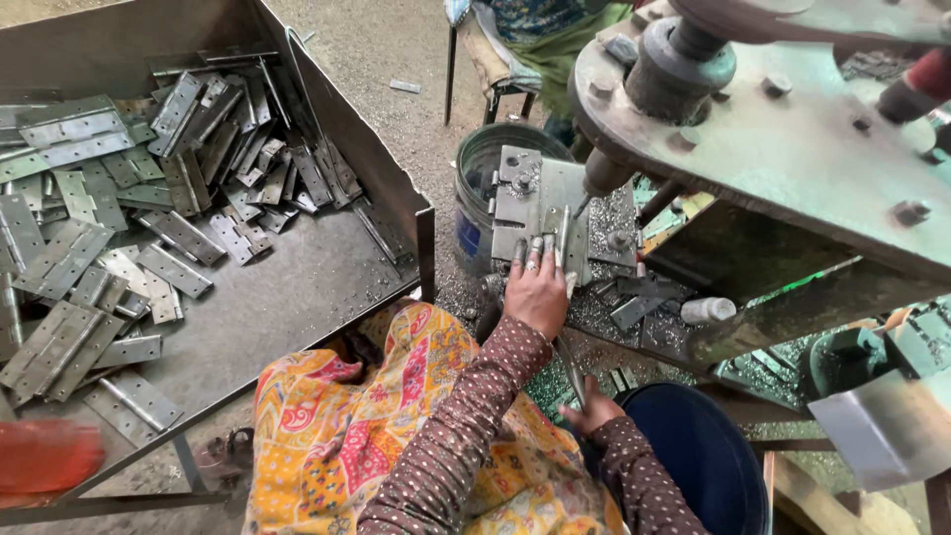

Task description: The person sits on the floor and repeatedly picks up metal brackets from a bin, places them into a jig on a manual punching machine, and operates the lever to punch holes. After each cycle, the person removes the bracket and places it back into the bin.

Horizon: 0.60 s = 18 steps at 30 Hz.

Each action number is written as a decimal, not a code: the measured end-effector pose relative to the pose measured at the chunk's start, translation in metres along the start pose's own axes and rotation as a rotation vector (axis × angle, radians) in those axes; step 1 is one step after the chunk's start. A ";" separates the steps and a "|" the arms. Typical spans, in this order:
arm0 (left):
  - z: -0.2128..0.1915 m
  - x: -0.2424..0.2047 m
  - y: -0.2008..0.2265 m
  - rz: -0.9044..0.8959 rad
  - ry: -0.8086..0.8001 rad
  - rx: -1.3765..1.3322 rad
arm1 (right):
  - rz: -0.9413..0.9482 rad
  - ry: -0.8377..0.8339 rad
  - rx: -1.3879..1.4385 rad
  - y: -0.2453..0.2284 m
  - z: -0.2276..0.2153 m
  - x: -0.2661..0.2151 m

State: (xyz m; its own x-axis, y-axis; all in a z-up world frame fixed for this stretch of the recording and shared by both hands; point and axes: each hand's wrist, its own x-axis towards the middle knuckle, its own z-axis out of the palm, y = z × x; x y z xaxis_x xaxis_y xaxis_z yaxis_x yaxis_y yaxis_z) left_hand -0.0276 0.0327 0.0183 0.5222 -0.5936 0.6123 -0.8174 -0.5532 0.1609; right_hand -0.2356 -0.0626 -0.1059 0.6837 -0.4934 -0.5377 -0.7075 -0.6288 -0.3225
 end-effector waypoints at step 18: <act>0.037 0.011 -0.005 -0.018 -0.148 0.045 | 0.031 0.198 -0.061 0.003 0.027 -0.008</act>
State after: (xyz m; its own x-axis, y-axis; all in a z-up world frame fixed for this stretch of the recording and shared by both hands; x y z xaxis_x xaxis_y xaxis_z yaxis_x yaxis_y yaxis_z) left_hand -0.0083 0.0073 -0.0042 0.5694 -0.6615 0.4880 -0.7978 -0.5879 0.1340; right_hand -0.2476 -0.0439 -0.1240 0.6881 -0.6176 -0.3809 -0.7205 -0.6440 -0.2573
